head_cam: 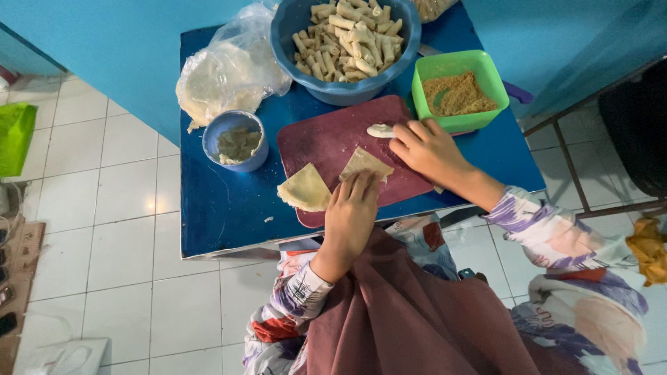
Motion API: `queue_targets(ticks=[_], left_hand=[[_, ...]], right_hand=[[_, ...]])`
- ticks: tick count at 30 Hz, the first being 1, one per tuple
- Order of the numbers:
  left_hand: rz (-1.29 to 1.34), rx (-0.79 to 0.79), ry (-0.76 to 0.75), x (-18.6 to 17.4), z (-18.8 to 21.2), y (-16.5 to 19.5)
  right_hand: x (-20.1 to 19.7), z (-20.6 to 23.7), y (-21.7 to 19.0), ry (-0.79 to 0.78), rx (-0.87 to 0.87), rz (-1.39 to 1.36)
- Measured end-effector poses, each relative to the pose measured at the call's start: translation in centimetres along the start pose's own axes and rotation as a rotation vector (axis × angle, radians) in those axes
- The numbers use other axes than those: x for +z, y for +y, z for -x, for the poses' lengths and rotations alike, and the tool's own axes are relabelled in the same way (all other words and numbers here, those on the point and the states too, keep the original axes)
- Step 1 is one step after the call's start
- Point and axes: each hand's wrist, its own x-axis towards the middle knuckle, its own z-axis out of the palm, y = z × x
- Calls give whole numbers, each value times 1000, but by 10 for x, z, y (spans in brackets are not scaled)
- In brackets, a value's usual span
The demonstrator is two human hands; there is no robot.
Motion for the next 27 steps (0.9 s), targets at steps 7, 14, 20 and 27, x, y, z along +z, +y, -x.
queue_targets(ticks=[7, 14, 20, 27], left_hand=[[-1, -2, 24, -1, 0, 1], [-143, 0, 53, -11, -6, -3], [-249, -151, 106, -21, -5, -13], [-273, -300, 92, -7, -2, -23]], right_hand=[[-31, -1, 14, 195, 70, -477], [26, 14, 102, -245, 656, -196], [70, 11, 132, -759, 606, -327], [82, 6, 125, -692, 514, -539]])
